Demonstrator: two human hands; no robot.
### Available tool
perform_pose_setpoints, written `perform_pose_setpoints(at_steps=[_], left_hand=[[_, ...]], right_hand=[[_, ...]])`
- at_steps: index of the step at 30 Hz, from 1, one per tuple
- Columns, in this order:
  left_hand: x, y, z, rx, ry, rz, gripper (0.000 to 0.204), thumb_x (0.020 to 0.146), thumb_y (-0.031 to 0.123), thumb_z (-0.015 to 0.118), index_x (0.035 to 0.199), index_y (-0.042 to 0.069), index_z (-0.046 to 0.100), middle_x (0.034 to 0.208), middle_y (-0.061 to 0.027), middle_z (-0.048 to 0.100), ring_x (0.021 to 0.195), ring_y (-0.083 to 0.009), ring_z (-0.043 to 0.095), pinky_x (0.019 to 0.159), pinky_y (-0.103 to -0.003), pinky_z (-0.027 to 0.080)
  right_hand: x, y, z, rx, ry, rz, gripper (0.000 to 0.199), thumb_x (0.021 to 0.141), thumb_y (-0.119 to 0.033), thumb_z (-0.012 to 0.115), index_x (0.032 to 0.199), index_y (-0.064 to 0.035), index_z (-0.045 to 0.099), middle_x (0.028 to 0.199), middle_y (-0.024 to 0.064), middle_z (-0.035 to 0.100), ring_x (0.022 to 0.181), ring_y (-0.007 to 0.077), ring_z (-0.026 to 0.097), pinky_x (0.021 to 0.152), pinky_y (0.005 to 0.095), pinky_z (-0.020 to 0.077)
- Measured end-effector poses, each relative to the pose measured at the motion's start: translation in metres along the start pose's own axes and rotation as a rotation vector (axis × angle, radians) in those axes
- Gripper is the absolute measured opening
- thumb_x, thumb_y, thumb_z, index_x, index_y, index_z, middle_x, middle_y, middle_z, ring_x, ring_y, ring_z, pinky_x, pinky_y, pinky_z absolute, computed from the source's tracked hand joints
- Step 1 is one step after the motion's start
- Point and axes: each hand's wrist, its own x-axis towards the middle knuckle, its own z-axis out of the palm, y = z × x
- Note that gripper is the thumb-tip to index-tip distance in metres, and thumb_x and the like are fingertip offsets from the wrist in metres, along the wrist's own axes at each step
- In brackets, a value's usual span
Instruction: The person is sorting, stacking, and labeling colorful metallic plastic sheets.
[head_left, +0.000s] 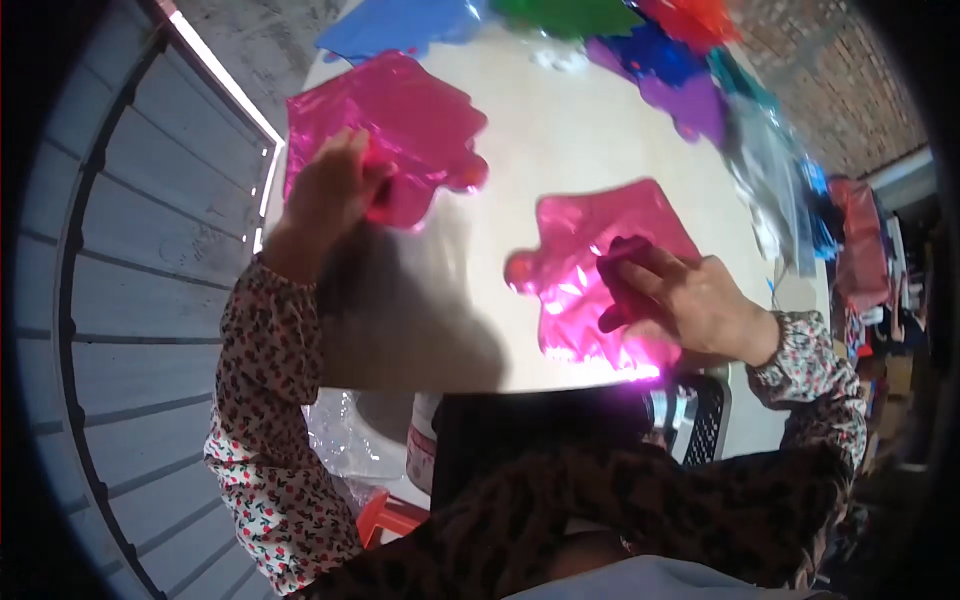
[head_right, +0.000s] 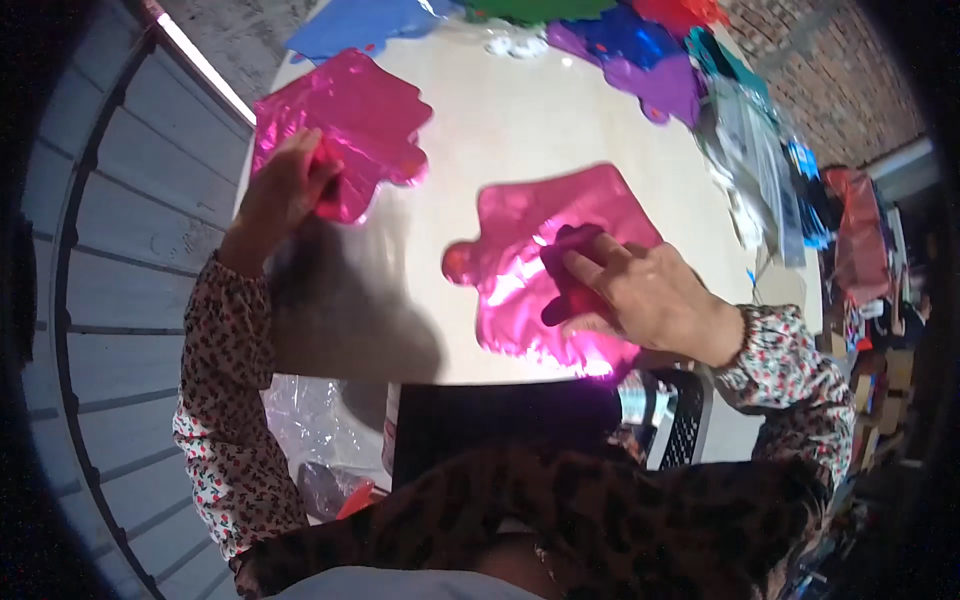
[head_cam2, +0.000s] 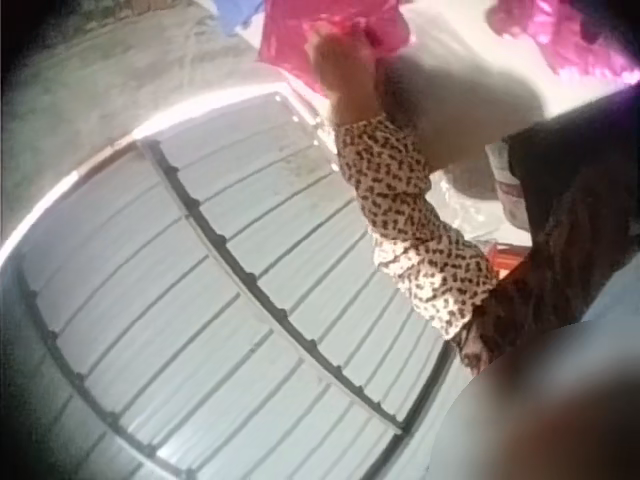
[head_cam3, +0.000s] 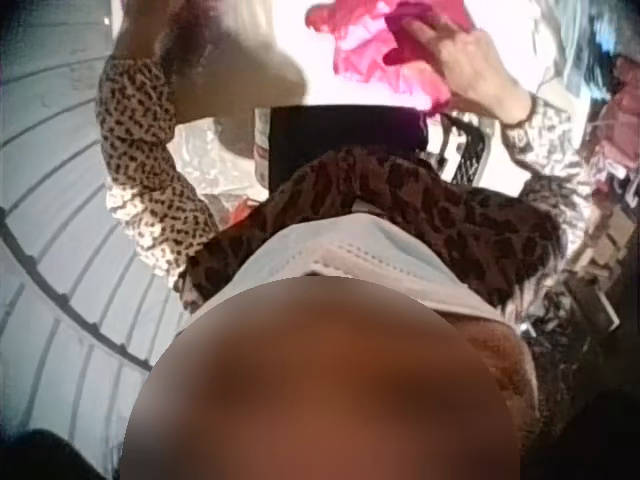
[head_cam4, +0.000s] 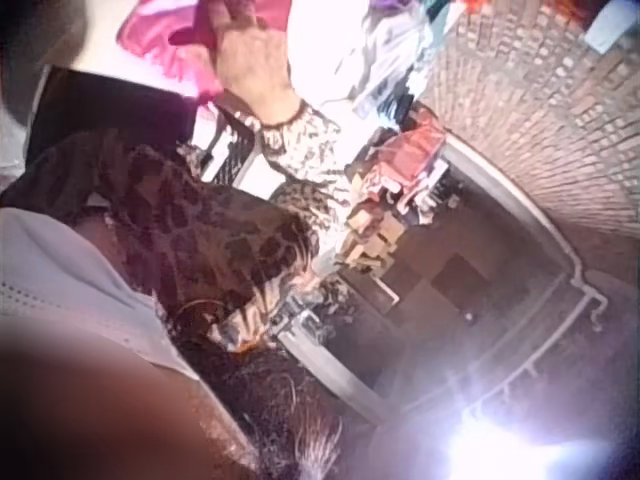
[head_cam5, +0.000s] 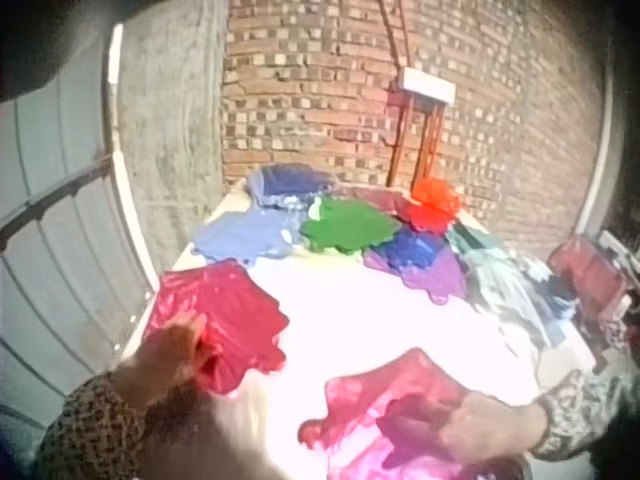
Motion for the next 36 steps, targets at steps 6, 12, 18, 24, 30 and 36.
perform_pose_setpoints(at_steps=[6,12,18,24,30,36], left_hand=[[0.054,0.0,-0.053,-0.055,-0.18,-0.116,0.025,0.08,0.02,0.061,0.1,0.005,0.06,0.097,-0.0223,0.059,0.091,-0.0375,0.057,0.078,-0.042,0.047],[0.114,-0.033,-0.035,-0.275,-0.469,-0.214,0.032,0.086,0.022,0.053,0.108,-0.002,0.056,0.105,-0.0205,0.06,0.099,-0.0362,0.056,0.084,-0.039,0.045],[0.106,-0.09,0.007,-0.081,-0.462,-0.354,0.035,0.085,0.025,0.053,0.11,0.001,0.057,0.105,-0.0219,0.059,0.101,-0.0364,0.056,0.085,-0.039,0.045],[0.127,-0.102,0.035,-0.082,-0.319,-0.431,0.031,0.084,0.023,0.054,0.107,0.005,0.061,0.104,-0.0209,0.06,0.098,-0.0373,0.056,0.084,-0.041,0.045],[0.122,-0.113,0.049,-0.096,-0.275,-0.42,0.028,0.083,0.022,0.054,0.104,0.005,0.062,0.1,-0.02,0.061,0.096,-0.0382,0.056,0.084,-0.043,0.045],[0.122,-0.113,0.064,-0.209,-0.091,-0.349,0.029,0.084,0.026,0.056,0.105,0.006,0.063,0.103,-0.02,0.061,0.098,-0.0352,0.058,0.085,-0.039,0.045]], right_hand=[[0.134,0.042,-0.068,0.344,0.364,-0.162,0.045,0.082,-0.036,0.062,0.109,-0.0001,0.056,0.088,0.0127,0.061,0.069,0.0197,0.059,0.062,0.0312,0.0476],[0.393,0.095,-0.072,0.278,0.748,-0.351,0.036,0.08,-0.029,0.066,0.101,-0.0019,0.057,0.086,0.0143,0.063,0.075,0.028,0.06,0.071,0.0379,0.0468],[0.461,0.076,-0.023,0.573,0.545,-0.106,0.034,0.078,-0.032,0.067,0.096,-0.0042,0.059,0.087,0.0159,0.062,0.079,0.0314,0.06,0.072,0.0384,0.0461],[0.469,0.078,-0.02,0.641,0.578,0.053,0.03,0.077,-0.033,0.067,0.088,-0.0056,0.062,0.081,0.0161,0.063,0.079,0.0308,0.061,0.071,0.0379,0.0458],[0.472,0.076,-0.017,0.579,0.773,0.044,0.026,0.081,-0.032,0.062,0.085,-0.0061,0.065,0.078,0.0157,0.063,0.076,0.0302,0.061,0.07,0.0392,0.0451],[0.474,0.081,-0.027,0.657,0.632,0.158,0.029,0.081,-0.034,0.064,0.092,-0.0084,0.068,0.085,0.0125,0.066,0.082,0.027,0.063,0.074,0.0375,0.0469]])
